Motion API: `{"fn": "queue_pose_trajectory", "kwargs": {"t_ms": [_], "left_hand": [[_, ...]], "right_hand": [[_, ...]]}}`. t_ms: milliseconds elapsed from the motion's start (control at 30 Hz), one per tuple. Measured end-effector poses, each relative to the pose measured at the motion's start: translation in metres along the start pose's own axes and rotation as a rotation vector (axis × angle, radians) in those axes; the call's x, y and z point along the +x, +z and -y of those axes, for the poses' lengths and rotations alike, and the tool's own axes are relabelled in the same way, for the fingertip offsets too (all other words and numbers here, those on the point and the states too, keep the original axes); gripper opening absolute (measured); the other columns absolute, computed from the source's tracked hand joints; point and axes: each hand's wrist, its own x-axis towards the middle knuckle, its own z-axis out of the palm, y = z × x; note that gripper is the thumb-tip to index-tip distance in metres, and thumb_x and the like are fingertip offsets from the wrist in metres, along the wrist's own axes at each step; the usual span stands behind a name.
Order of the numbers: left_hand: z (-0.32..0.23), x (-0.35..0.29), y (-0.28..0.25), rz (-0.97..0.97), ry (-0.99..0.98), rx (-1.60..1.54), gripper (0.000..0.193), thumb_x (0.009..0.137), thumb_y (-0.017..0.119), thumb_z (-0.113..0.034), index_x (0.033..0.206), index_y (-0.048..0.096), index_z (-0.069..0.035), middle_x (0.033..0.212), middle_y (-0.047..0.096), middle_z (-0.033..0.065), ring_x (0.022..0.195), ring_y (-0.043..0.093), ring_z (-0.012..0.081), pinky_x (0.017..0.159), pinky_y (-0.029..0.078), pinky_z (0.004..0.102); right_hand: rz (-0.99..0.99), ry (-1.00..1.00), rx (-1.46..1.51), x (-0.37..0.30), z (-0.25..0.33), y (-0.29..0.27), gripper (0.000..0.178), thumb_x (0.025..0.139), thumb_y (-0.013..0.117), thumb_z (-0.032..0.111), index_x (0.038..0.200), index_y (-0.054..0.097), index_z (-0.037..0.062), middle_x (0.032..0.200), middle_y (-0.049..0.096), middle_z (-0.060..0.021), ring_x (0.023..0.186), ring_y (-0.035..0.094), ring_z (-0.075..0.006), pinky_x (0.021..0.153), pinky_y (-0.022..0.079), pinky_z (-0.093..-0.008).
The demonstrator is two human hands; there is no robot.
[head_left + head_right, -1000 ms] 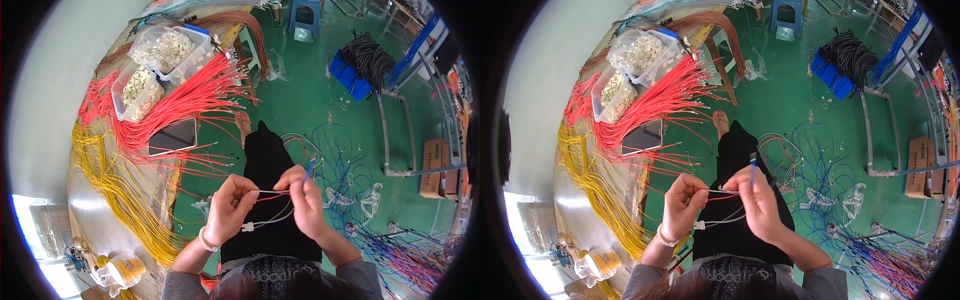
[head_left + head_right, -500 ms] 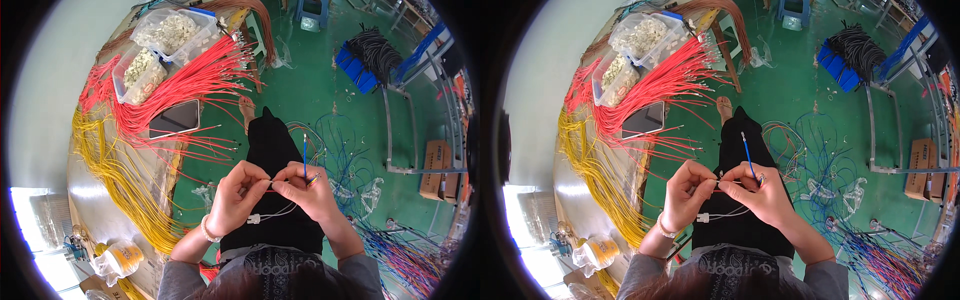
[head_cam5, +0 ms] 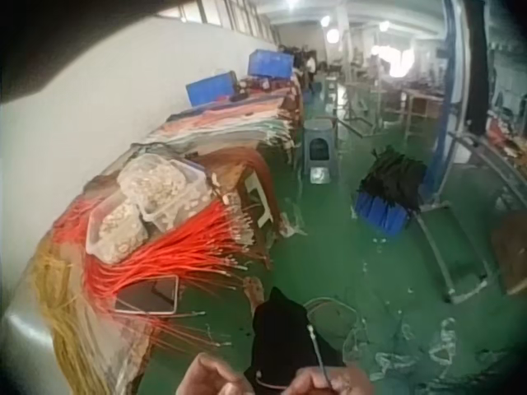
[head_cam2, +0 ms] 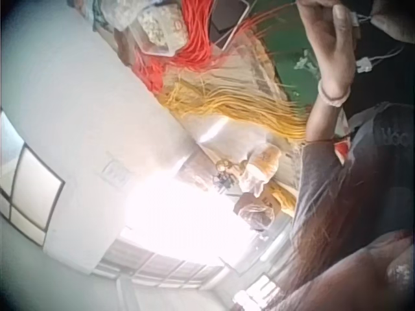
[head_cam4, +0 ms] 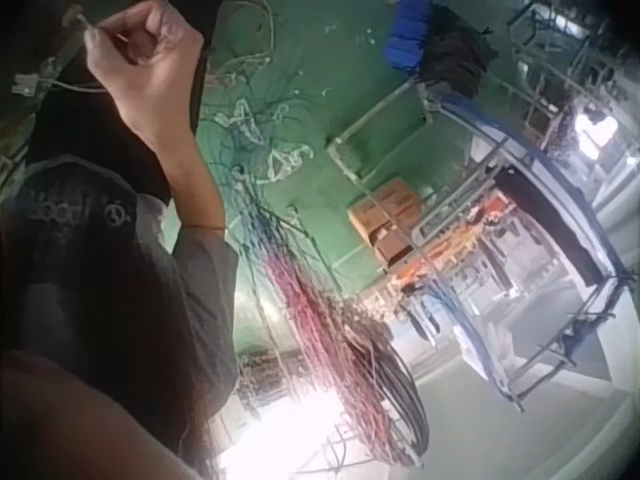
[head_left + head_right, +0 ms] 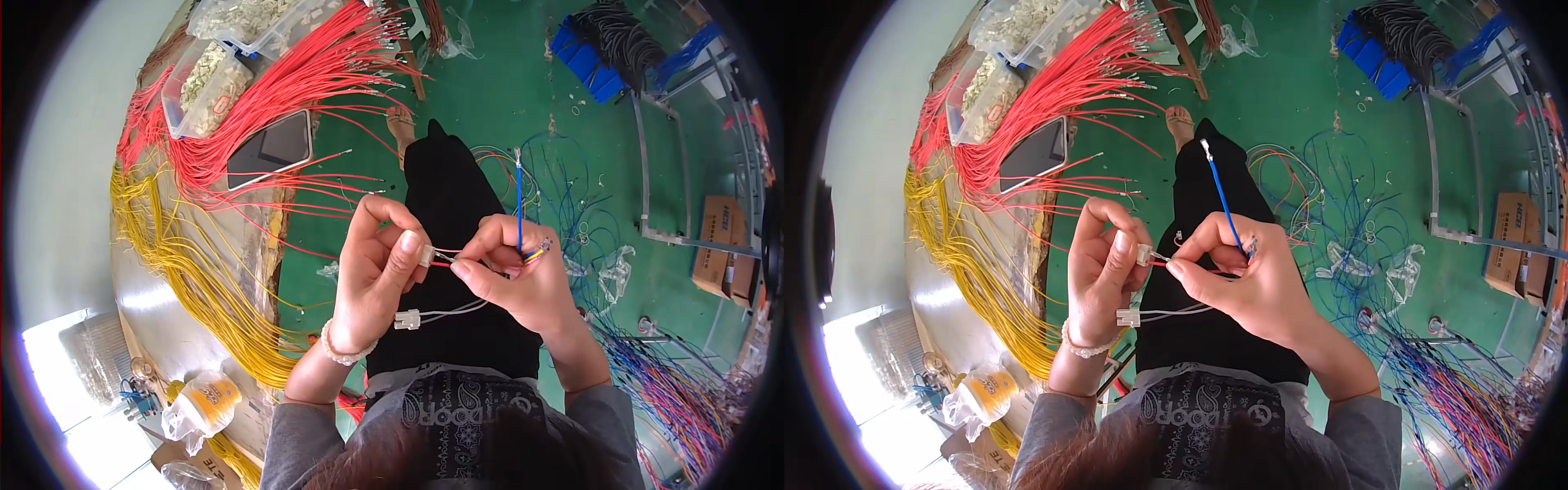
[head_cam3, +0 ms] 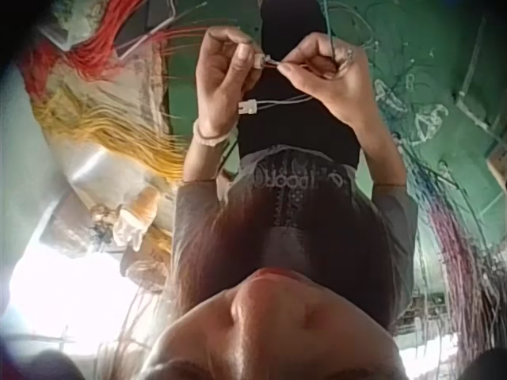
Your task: The recorder is seen assembling wire harnesses by inserting colored wires into plastic connectors.
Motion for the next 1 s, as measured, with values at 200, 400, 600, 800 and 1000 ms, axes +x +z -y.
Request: {"fn": "queue_pose_trajectory", "kwargs": {"t_ms": [200, 400, 600, 800, 1000], "left_hand": [[0.004, -0.002, -0.003, 0.065, 0.128, 0.139, 0.013, 0.094, 0.050, -0.009, 0.098, 0.039, -0.005, 0.074, 0.048, 0.0010, 0.063, 0.044, 0.0053, 0.056, 0.037, 0.0189], [-0.003, -0.001, -0.002, 0.137, 0.101, 0.324, 0.016, 0.091, 0.055, -0.009, 0.095, 0.041, -0.004, 0.078, 0.049, 0.0010, 0.067, 0.044, 0.0058, 0.060, 0.037, 0.0190], [0.000, 0.000, -0.005, 0.208, 0.130, 0.323, 0.016, 0.091, 0.056, -0.008, 0.096, 0.042, -0.003, 0.082, 0.050, 0.0018, 0.070, 0.046, 0.0058, 0.063, 0.039, 0.0183], [0.000, -0.004, -0.011, 0.102, 0.100, 0.206, 0.015, 0.091, 0.056, -0.008, 0.095, 0.043, -0.003, 0.082, 0.051, 0.0016, 0.070, 0.047, 0.0047, 0.062, 0.039, 0.0175], [0.002, -0.001, -0.017, 0.175, 0.149, 0.333, 0.013, 0.090, 0.056, -0.004, 0.095, 0.044, -0.003, 0.082, 0.050, 0.0002, 0.071, 0.048, 0.0039, 0.060, 0.040, 0.0190]], "right_hand": [[0.071, 0.098, -0.031, 0.001, 0.008, -0.004, 0.012, 0.076, 0.070, 0.004, 0.075, 0.059, 0.0007, 0.066, 0.050, 0.0041, 0.055, 0.040, 0.0014, 0.048, 0.027, -0.0169], [0.058, 0.098, 0.042, 0.000, 0.007, 0.002, 0.012, 0.076, 0.071, 0.003, 0.076, 0.059, 0.0000, 0.071, 0.055, 0.0029, 0.059, 0.045, 0.0015, 0.050, 0.031, -0.0156], [0.073, 0.186, 0.187, 0.005, 0.003, 0.002, 0.013, 0.077, 0.072, 0.004, 0.079, 0.061, -0.0012, 0.069, 0.056, 0.0037, 0.060, 0.050, 0.0001, 0.053, 0.035, -0.0146], [0.107, 0.132, -0.031, 0.005, 0.000, 0.002, 0.011, 0.077, 0.072, 0.003, 0.080, 0.062, 0.0000, 0.067, 0.051, 0.0075, 0.055, 0.034, 0.0025, 0.049, 0.025, -0.0162], [0.140, 0.122, 0.004, 0.008, -0.006, 0.003, 0.008, 0.082, 0.067, 0.001, 0.086, 0.061, -0.0022, 0.073, 0.060, 0.0016, 0.063, 0.048, 0.0011, 0.053, 0.035, -0.0142]]}}
